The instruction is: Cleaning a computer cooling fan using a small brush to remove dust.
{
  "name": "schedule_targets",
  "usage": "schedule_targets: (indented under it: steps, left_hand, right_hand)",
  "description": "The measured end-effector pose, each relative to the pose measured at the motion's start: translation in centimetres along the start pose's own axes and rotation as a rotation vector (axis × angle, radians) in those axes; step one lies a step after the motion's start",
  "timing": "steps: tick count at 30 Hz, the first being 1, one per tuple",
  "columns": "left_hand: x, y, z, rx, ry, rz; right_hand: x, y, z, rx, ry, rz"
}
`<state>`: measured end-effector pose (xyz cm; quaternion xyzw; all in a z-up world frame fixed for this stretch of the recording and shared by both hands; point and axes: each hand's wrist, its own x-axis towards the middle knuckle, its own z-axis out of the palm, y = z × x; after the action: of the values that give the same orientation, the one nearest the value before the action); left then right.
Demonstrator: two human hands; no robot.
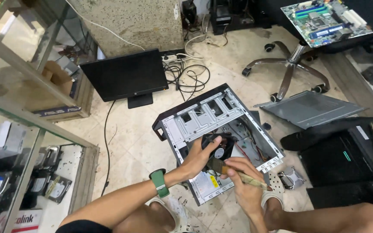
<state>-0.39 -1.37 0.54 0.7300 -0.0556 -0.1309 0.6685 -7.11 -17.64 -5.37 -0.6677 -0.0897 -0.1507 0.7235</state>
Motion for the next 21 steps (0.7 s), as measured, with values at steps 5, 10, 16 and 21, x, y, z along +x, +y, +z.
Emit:
schedule_targets:
  steps: [5,10,16,21]
  left_hand:
    - [0.4,0.1,-0.4,-0.029,0.024,0.075]
    - [0.0,0.6,-0.2,-0.057,0.038,0.045]
    - [0.4,-0.5,-0.4,-0.060,0.070,0.022]
    - [0.5,-0.8,-0.2,-0.019,0.004,-0.039]
  right_hand:
    - [0.3,-1.2,0.7,-0.122,-0.011,-0.024]
    - [0.4,-2.0,1.6,-0.211,0.029,-0.004]
    - [0.7,-2.5,0.6,-0.266,-0.072,0.101]
    - [0.6,-1.7,0.7,-0.267,0.011,0.016]
